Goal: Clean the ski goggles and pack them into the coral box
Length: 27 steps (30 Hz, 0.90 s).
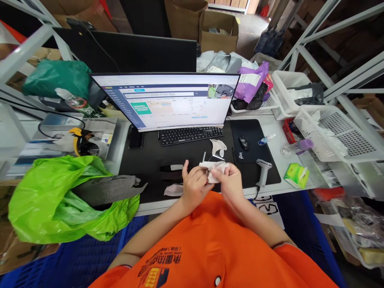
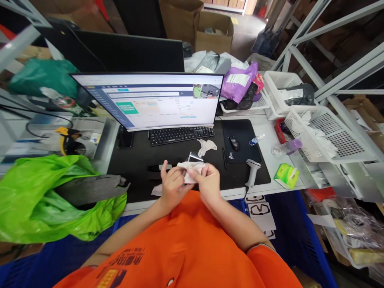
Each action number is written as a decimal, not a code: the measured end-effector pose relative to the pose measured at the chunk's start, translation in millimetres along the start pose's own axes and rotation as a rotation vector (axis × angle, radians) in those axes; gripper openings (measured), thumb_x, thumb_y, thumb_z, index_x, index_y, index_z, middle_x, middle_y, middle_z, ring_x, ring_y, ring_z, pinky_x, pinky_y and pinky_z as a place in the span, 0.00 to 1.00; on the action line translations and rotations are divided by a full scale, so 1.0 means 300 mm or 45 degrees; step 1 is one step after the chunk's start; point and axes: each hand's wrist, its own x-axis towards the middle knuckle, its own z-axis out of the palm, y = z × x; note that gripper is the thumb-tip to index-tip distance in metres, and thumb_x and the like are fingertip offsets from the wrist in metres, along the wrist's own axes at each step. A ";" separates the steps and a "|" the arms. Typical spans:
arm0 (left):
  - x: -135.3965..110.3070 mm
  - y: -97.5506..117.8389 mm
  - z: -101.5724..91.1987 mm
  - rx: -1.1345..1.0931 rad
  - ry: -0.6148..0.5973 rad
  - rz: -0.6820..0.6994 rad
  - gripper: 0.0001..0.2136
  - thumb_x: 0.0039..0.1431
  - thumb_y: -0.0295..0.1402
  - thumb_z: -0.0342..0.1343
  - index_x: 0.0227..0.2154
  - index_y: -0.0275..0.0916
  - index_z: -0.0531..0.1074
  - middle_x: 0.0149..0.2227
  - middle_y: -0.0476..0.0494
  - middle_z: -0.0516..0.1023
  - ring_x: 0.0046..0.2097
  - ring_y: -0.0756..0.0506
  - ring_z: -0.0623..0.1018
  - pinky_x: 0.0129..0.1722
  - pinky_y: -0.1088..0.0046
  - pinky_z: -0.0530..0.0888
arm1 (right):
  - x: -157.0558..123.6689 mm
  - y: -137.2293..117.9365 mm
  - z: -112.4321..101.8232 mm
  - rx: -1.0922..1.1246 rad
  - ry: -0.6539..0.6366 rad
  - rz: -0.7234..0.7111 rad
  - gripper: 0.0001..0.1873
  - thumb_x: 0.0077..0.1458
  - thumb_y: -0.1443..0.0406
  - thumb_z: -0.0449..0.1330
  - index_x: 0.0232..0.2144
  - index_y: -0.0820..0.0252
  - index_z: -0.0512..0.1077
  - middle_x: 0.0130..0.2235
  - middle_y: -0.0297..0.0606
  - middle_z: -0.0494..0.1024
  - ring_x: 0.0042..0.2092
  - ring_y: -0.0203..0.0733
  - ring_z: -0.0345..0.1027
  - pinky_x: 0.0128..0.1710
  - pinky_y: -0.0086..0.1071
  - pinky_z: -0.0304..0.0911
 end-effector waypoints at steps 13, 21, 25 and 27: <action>0.028 -0.008 -0.016 0.121 -0.060 -0.116 0.07 0.62 0.30 0.58 0.27 0.41 0.73 0.32 0.48 0.82 0.43 0.42 0.82 0.70 0.42 0.50 | -0.015 0.076 0.028 -0.274 -0.018 -0.253 0.29 0.46 0.56 0.73 0.17 0.55 0.54 0.20 0.26 0.58 0.25 0.33 0.52 0.27 0.30 0.56; 0.035 -0.015 0.002 0.010 -0.041 -0.251 0.10 0.60 0.30 0.60 0.23 0.41 0.70 0.27 0.50 0.79 0.42 0.42 0.81 0.70 0.39 0.51 | -0.027 0.099 -0.009 -0.417 -0.144 -0.446 0.31 0.50 0.56 0.71 0.14 0.55 0.53 0.22 0.31 0.64 0.30 0.39 0.61 0.32 0.33 0.61; 0.037 -0.027 0.008 -0.004 -0.192 -0.356 0.09 0.54 0.36 0.66 0.27 0.42 0.71 0.29 0.47 0.81 0.45 0.37 0.80 0.68 0.34 0.52 | -0.004 0.068 -0.021 -0.352 -0.080 -0.336 0.30 0.44 0.56 0.74 0.14 0.54 0.55 0.20 0.30 0.64 0.27 0.36 0.60 0.28 0.32 0.61; 0.034 -0.039 0.000 -0.022 -0.361 -0.403 0.19 0.46 0.41 0.72 0.39 0.41 0.74 0.40 0.41 0.83 0.51 0.32 0.78 0.67 0.31 0.53 | 0.029 0.041 -0.040 -0.314 -0.008 -0.265 0.29 0.41 0.57 0.76 0.16 0.54 0.57 0.19 0.27 0.64 0.25 0.35 0.60 0.26 0.31 0.61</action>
